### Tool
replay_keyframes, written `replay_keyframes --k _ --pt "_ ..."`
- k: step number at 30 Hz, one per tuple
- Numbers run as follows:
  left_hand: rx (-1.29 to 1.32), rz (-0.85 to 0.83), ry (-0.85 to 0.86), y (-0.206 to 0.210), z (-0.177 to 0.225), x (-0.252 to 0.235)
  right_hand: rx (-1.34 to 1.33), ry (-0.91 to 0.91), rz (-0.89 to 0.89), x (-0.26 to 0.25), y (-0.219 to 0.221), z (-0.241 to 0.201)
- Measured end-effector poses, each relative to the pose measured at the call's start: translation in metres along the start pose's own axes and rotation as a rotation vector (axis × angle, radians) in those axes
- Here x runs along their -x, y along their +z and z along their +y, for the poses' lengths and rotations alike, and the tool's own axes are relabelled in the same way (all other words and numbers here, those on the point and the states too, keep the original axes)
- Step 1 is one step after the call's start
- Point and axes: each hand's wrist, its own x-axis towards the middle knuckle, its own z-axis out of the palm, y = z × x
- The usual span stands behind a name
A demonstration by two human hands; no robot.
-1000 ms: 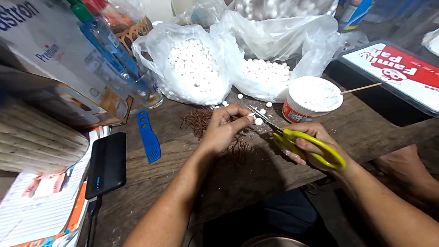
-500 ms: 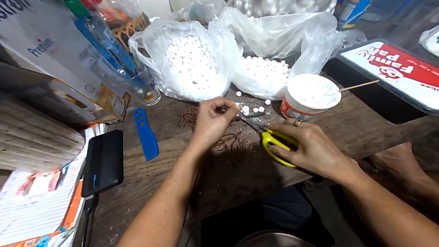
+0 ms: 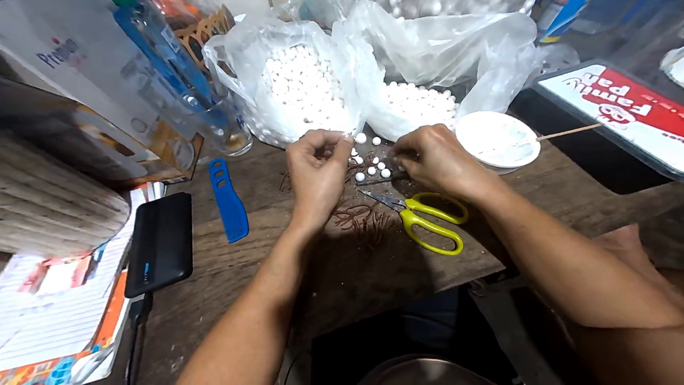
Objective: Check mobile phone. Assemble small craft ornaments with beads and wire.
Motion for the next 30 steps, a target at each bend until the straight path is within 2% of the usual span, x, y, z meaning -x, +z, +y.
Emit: replay_keyframes --k 4,7,9,11,13,14,16,18,22,27,30 --pt "0.021 0.065 -0.008 0.008 -0.002 -0.007 -0.063 0.071 -0.045 -0.006 -0.002 0.005" --pt "0.0 0.042 0.005 0.009 -0.003 -0.004 -0.007 -0.006 0.063 0.02 -0.012 -0.01" --pt "-0.021 0.002 0.004 0.008 -0.003 0.0 0.006 -0.069 0.262 0.055 -0.037 -0.016" --pt "-0.015 -0.027 0.003 0.009 -0.003 0.004 -0.113 -0.052 0.546 0.094 -0.056 0.003" --pt "0.019 -0.056 -0.009 0.012 -0.001 0.008 -0.281 0.055 0.854 0.123 -0.055 0.037" --pt "0.042 -0.068 -0.018 0.015 0.0 0.01 -0.36 0.151 0.928 0.133 -0.049 0.05" --pt "0.093 -0.11 -0.038 0.023 0.001 0.016 -0.524 0.309 0.933 0.142 -0.034 0.067" --pt "0.119 -0.144 -0.05 0.031 0.002 0.022 -0.617 0.363 0.842 0.137 -0.029 0.072" --pt "0.098 -0.157 -0.071 0.032 0.003 0.023 -0.558 0.214 0.763 0.117 -0.044 0.076" --pt "0.093 -0.17 -0.012 0.035 -0.002 0.028 -0.344 0.03 0.84 0.128 -0.062 0.071" --pt "0.096 -0.191 0.03 0.037 -0.003 0.033 -0.386 0.039 0.937 0.139 -0.073 0.077"
